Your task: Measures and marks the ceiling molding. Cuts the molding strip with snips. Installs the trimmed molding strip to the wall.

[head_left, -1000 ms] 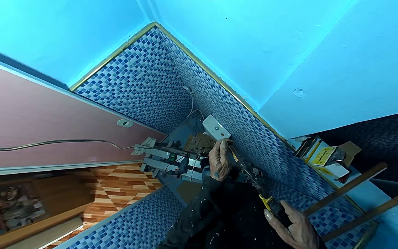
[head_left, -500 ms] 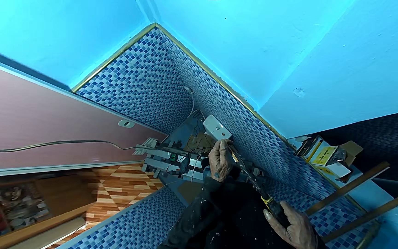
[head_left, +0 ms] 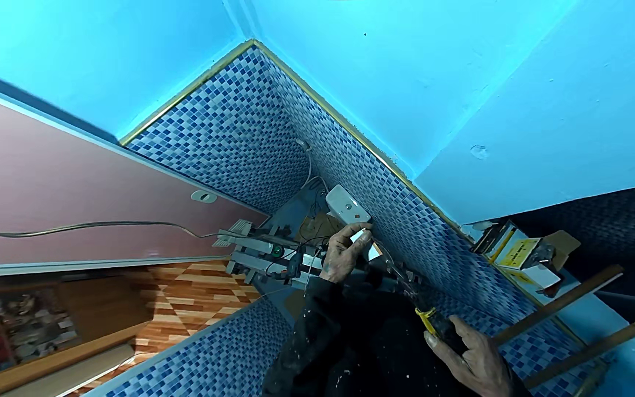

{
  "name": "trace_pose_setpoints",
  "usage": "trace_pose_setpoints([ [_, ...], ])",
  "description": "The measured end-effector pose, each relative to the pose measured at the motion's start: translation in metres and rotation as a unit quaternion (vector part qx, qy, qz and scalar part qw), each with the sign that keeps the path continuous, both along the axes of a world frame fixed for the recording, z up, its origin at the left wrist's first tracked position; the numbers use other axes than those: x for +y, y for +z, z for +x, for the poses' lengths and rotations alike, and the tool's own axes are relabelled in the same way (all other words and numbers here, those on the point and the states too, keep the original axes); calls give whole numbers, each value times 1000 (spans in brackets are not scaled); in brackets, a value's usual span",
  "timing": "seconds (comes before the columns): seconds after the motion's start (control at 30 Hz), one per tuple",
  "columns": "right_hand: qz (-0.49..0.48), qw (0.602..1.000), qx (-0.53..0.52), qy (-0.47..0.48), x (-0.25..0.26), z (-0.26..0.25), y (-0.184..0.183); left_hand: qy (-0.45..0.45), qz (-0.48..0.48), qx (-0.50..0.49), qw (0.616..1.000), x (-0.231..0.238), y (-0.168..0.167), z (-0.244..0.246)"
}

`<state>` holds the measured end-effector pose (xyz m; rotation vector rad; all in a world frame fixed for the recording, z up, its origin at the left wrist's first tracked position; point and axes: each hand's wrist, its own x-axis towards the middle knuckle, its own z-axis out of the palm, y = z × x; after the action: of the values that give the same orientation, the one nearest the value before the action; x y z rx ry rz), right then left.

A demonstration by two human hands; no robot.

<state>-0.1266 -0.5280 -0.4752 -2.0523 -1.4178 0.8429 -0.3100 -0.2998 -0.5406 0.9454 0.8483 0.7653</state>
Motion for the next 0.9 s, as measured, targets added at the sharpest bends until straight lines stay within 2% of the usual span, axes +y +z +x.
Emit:
trace_pose_setpoints([
  [0.13,-27,997,68,8,-3,4,-3,167,-104,-14,980,9,-2,3],
  [0.23,-33,995,97,2,-3,4,-7,233,-145,-30,961,10,2,7],
  [0.43,-28,989,144,-15,3,0,-18,257,-159,9,953,2,9,21],
  [0.9,-24,987,160,-14,2,-8,-21,262,-68,40,962,-14,9,31],
])
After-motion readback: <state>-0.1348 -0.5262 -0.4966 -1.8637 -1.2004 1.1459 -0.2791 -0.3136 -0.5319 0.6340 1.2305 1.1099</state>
